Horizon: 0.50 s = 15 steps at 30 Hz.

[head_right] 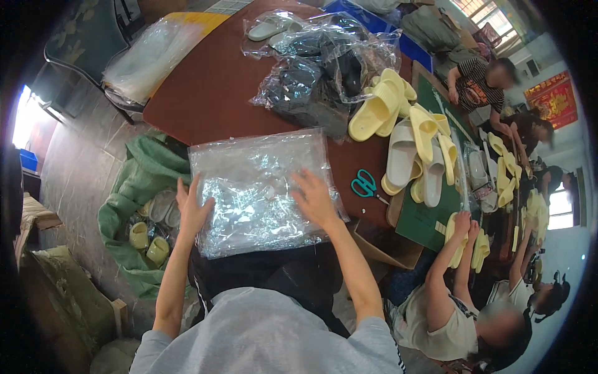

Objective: The person packs pairs of slippers into plastic bags, starting with a yellow pair and setting them aside. They then retrieve a pair of black slippers from a sack to bag them, followed by packing a final pair of white slippers.

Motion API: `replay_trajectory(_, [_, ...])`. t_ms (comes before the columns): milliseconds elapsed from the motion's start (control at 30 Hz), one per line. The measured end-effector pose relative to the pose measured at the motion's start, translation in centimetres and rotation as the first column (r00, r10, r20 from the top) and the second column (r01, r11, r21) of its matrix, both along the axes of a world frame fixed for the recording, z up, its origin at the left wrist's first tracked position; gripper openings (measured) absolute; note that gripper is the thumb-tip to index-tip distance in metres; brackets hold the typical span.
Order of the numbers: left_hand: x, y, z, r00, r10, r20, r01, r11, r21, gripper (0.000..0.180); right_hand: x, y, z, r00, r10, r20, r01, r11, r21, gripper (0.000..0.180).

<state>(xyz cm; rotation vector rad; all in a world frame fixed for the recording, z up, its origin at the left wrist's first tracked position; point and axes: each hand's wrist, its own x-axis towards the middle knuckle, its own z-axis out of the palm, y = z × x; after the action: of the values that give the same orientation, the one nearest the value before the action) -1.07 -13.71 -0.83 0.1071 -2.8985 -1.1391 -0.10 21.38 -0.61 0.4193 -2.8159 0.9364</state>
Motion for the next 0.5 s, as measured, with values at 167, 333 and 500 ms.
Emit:
replay_trajectory(167, [-2.7, 2.9, 4.1, 0.894, -0.309, -0.323, 0.231, 0.938, -0.259, 0.055, -8.4, 2.6, 5.1, 0.976, -0.216, -0.033, 0.194, 0.925, -0.326, 0.028])
replay_trajectory(333, [-7.0, 8.9, 0.5, 0.765, -0.616, -0.187, 0.500, 0.752, -0.430, 0.065, -18.7, 4.0, 6.2, 0.903, -0.331, -0.274, 0.307, 0.943, -0.127, 0.029])
replay_trajectory(500, [-7.3, 9.1, -2.3, 0.758, -0.651, -0.034, 0.582, 0.700, -0.414, 0.074, -25.9, 4.0, 7.4, 0.894, -0.388, -0.227, 0.350, 0.918, -0.187, 0.038])
